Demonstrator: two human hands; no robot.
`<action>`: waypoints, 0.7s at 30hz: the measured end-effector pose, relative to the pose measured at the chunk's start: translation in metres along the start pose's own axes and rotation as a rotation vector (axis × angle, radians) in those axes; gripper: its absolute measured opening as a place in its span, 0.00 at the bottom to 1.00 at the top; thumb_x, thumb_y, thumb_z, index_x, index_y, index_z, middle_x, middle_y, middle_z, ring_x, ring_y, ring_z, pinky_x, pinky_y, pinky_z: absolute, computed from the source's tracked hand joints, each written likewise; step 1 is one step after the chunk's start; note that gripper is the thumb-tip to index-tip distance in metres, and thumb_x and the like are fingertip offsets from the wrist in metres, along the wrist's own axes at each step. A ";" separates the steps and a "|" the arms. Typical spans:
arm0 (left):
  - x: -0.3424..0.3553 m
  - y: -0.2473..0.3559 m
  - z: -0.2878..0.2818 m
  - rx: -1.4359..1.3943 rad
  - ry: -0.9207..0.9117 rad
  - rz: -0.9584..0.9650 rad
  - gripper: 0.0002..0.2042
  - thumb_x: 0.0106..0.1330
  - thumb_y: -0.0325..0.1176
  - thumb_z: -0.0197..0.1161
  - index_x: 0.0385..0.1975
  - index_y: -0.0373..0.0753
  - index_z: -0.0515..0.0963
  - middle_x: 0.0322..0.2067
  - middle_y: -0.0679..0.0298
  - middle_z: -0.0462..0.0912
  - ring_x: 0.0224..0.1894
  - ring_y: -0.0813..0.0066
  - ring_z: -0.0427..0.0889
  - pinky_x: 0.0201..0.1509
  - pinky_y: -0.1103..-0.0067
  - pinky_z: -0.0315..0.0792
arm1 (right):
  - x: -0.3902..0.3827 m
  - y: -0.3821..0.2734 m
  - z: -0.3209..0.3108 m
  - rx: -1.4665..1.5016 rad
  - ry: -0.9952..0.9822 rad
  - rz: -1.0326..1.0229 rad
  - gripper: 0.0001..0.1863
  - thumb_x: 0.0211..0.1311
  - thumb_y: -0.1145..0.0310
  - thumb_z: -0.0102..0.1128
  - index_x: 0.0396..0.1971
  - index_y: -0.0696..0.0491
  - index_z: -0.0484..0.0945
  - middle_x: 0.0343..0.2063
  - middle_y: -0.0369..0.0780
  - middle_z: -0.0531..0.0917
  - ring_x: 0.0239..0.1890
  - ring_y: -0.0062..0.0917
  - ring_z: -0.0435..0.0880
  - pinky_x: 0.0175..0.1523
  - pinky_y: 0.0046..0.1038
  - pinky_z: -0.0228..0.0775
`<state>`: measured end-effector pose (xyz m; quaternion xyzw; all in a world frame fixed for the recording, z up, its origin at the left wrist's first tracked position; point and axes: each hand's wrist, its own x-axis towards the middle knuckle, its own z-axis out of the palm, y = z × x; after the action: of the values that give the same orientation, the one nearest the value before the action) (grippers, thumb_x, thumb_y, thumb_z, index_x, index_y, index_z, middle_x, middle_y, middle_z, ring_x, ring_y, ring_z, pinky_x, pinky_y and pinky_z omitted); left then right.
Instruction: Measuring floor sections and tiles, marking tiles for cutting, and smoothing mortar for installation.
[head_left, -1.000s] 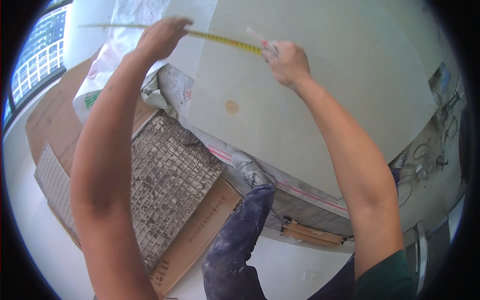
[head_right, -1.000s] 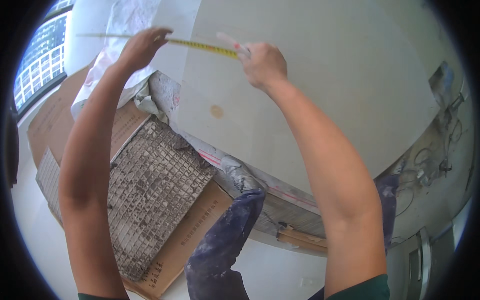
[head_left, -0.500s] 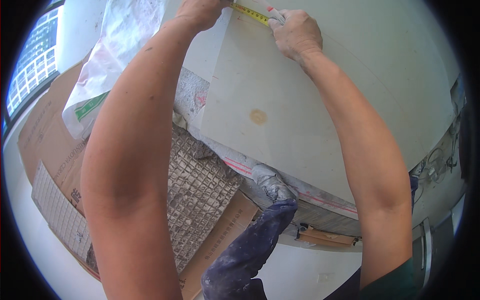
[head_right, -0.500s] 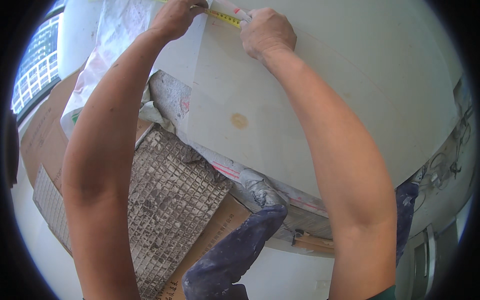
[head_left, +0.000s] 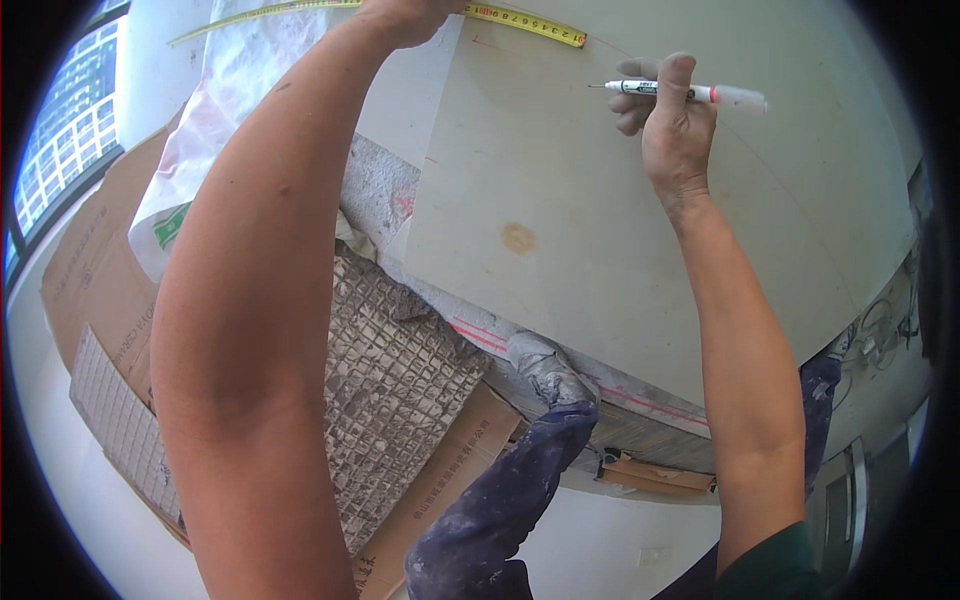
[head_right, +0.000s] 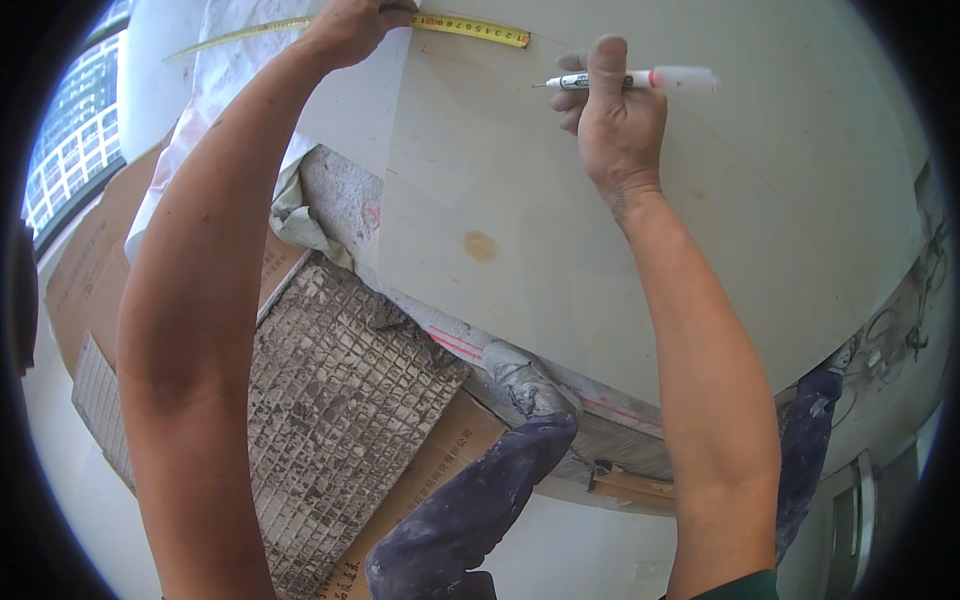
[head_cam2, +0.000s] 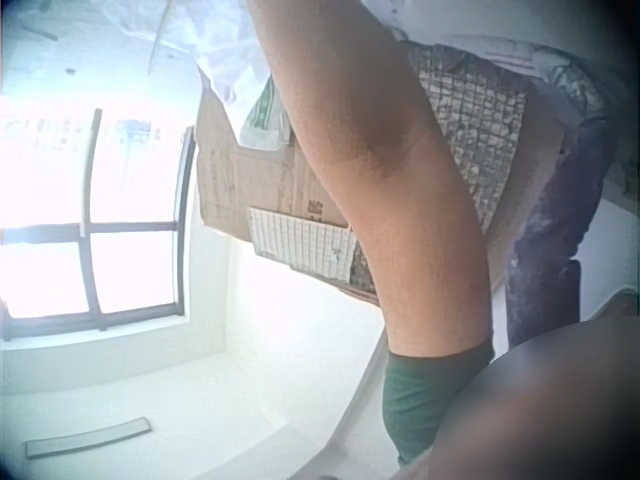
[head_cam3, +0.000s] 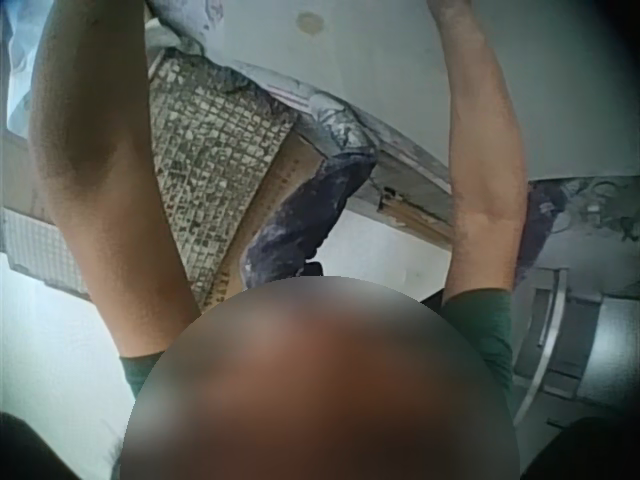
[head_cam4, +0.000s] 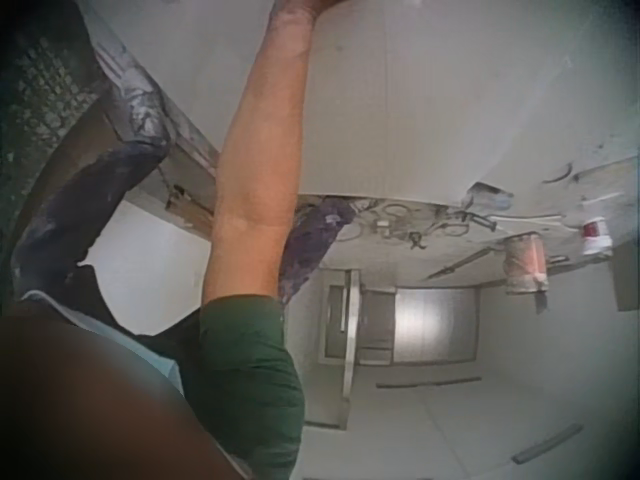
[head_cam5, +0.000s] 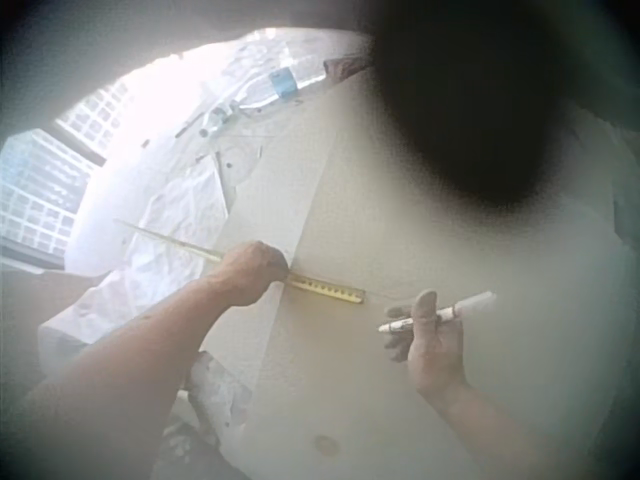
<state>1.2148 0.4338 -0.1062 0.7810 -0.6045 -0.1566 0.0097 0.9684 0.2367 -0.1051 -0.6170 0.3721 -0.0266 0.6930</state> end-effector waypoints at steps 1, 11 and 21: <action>-0.002 0.000 -0.005 -0.130 0.202 0.184 0.11 0.64 0.28 0.55 0.41 0.38 0.84 0.44 0.55 0.84 0.51 0.58 0.80 0.56 0.70 0.73 | -0.002 0.005 0.003 0.127 -0.001 -0.026 0.31 0.66 0.41 0.55 0.34 0.60 0.82 0.21 0.38 0.80 0.30 0.17 0.79 0.37 0.24 0.74; 0.022 0.025 -0.027 -0.338 -0.214 -0.505 0.12 0.64 0.33 0.56 0.38 0.32 0.83 0.43 0.49 0.83 0.48 0.52 0.80 0.55 0.65 0.72 | -0.016 0.022 0.017 -0.447 0.068 -0.598 0.20 0.60 0.65 0.60 0.50 0.60 0.76 0.37 0.48 0.80 0.38 0.41 0.81 0.45 0.34 0.75; 0.009 -0.021 0.014 0.111 -0.139 0.006 0.11 0.64 0.31 0.55 0.37 0.34 0.84 0.41 0.53 0.84 0.48 0.54 0.80 0.54 0.66 0.73 | -0.016 0.021 0.034 -0.494 0.068 -0.639 0.22 0.59 0.64 0.60 0.52 0.59 0.74 0.41 0.47 0.80 0.43 0.41 0.79 0.49 0.37 0.75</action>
<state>1.2331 0.4333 -0.1255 0.7657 -0.6139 -0.1767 -0.0752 0.9664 0.2776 -0.1175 -0.8482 0.1795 -0.1710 0.4680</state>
